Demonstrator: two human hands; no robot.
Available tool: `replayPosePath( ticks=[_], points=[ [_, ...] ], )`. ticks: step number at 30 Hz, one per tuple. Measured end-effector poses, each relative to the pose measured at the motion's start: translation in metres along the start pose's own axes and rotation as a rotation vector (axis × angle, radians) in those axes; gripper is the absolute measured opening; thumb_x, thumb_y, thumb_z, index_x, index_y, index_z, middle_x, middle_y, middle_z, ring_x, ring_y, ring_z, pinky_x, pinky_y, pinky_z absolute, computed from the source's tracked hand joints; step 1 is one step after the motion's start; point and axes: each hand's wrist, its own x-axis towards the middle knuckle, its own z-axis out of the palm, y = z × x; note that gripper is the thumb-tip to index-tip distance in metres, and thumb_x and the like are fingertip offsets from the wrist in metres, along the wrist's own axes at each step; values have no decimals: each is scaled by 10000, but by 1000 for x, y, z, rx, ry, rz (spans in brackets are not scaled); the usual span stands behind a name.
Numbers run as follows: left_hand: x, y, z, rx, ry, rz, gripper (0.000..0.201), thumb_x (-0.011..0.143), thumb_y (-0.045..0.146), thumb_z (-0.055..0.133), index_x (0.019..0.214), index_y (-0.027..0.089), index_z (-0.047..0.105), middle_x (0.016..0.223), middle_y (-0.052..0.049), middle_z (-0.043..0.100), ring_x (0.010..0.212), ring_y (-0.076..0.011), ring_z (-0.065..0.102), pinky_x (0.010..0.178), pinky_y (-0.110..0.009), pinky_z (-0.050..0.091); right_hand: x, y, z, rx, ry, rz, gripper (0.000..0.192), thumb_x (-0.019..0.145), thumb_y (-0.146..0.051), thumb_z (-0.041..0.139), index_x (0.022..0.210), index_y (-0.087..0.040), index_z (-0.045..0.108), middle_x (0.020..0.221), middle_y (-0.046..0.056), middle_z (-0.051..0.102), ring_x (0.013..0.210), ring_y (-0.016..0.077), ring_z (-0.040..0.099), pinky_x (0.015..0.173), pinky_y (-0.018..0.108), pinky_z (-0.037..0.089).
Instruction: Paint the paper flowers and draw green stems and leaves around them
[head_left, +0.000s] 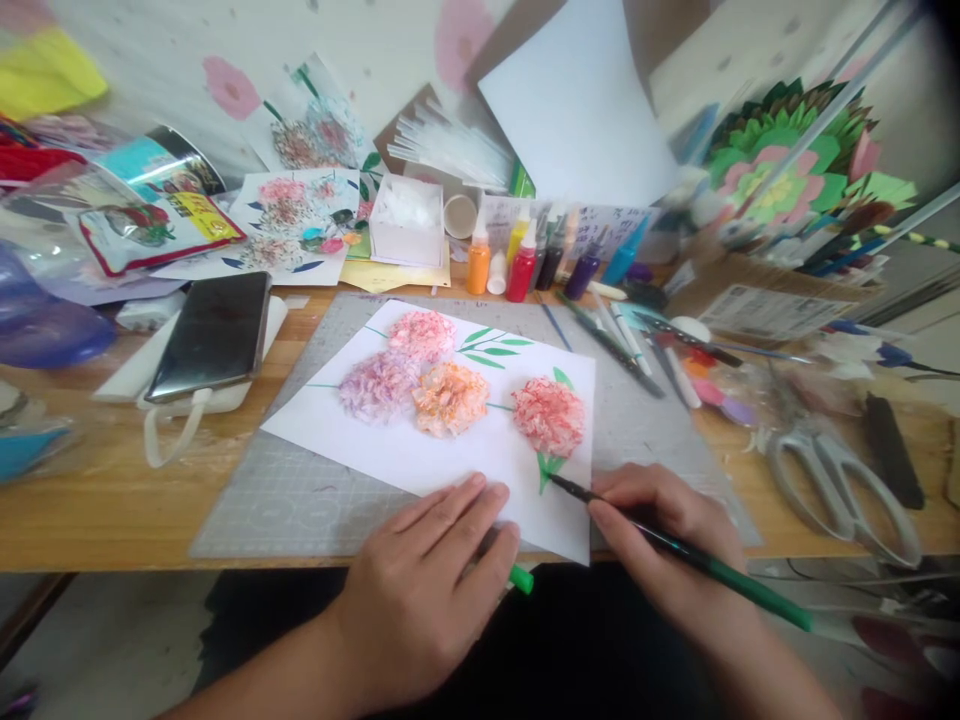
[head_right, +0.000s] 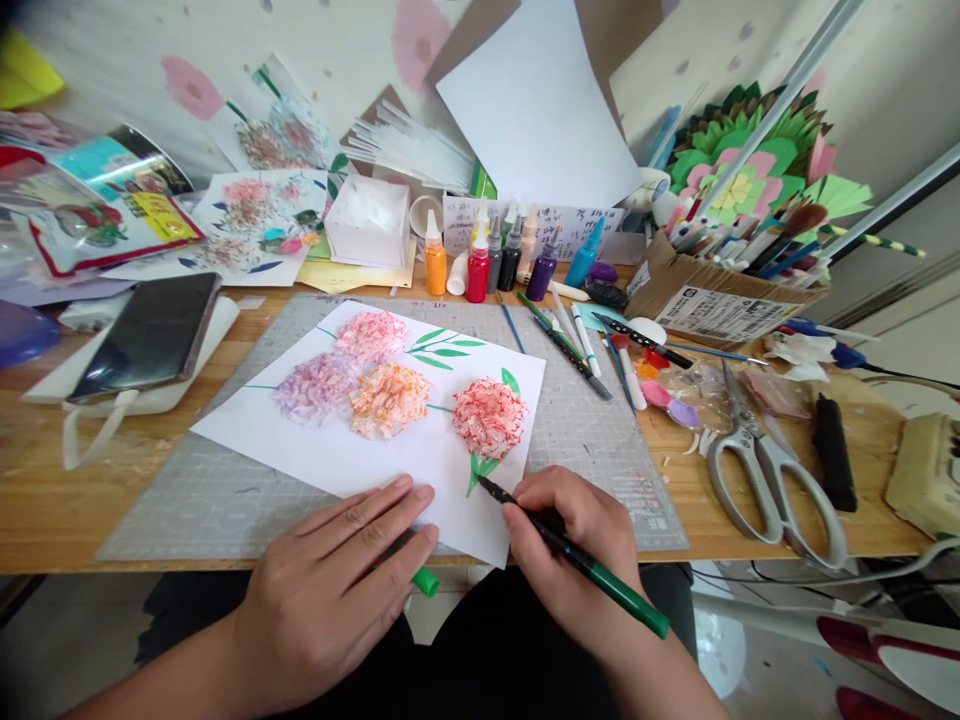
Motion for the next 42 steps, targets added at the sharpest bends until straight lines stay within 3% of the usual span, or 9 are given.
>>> replayPosePath(
  ticks=[5,10,15,19,30,35,39,42],
  points=[
    [-7,1,5,0,20,-15,244,865,181,559,1068,154,692,1231,-143,665,1178,-304,608,916,-427,559,-1,1,3,-116,128,64,59,819,-224,647,788,-238,598,678,-46,674,552,93,630,522,187,480],
    [-8,0,8,0,26,-24,245,869,168,549,1066,159,696,1221,-139,672,1190,-296,600,928,-420,548,-1,4,0,-32,15,-15,66,833,-212,633,796,-241,587,726,-47,692,600,83,651,540,159,491],
    [-6,0,7,0,17,-14,252,859,181,569,1079,155,690,1236,-145,662,1189,-306,600,915,-428,559,-1,5,1,-63,72,34,51,830,-226,649,821,-242,601,697,-51,679,572,80,638,528,159,486],
    [-5,0,5,-14,-2,-11,255,869,203,558,1081,142,687,1223,-156,667,1177,-314,607,905,-441,568,-2,4,0,15,1,32,54,840,-235,636,798,-234,603,721,-34,690,604,92,653,534,168,501],
    [-6,1,7,4,27,-13,246,872,179,547,1069,157,694,1222,-138,671,1178,-300,608,916,-425,554,-3,5,1,-110,109,146,106,831,-284,629,747,-225,599,659,-33,665,551,105,628,506,193,476],
    [-7,1,9,-5,42,-21,246,866,161,541,1048,155,707,1222,-138,672,1200,-293,592,950,-409,529,-4,7,1,-52,48,58,76,832,-257,629,767,-232,600,709,-32,693,596,100,655,533,174,492],
    [-9,1,12,5,84,-8,242,863,154,541,1031,154,715,1213,-138,676,1217,-286,580,982,-397,503,-5,4,3,-94,158,143,75,830,-252,623,764,-236,592,686,-34,674,579,102,628,538,192,480],
    [-8,0,12,14,95,-6,252,865,155,526,1028,154,718,1203,-137,682,1204,-283,591,979,-393,504,-5,3,4,-70,113,108,82,833,-258,618,758,-236,593,694,-24,681,584,111,636,525,200,481]
  ],
)
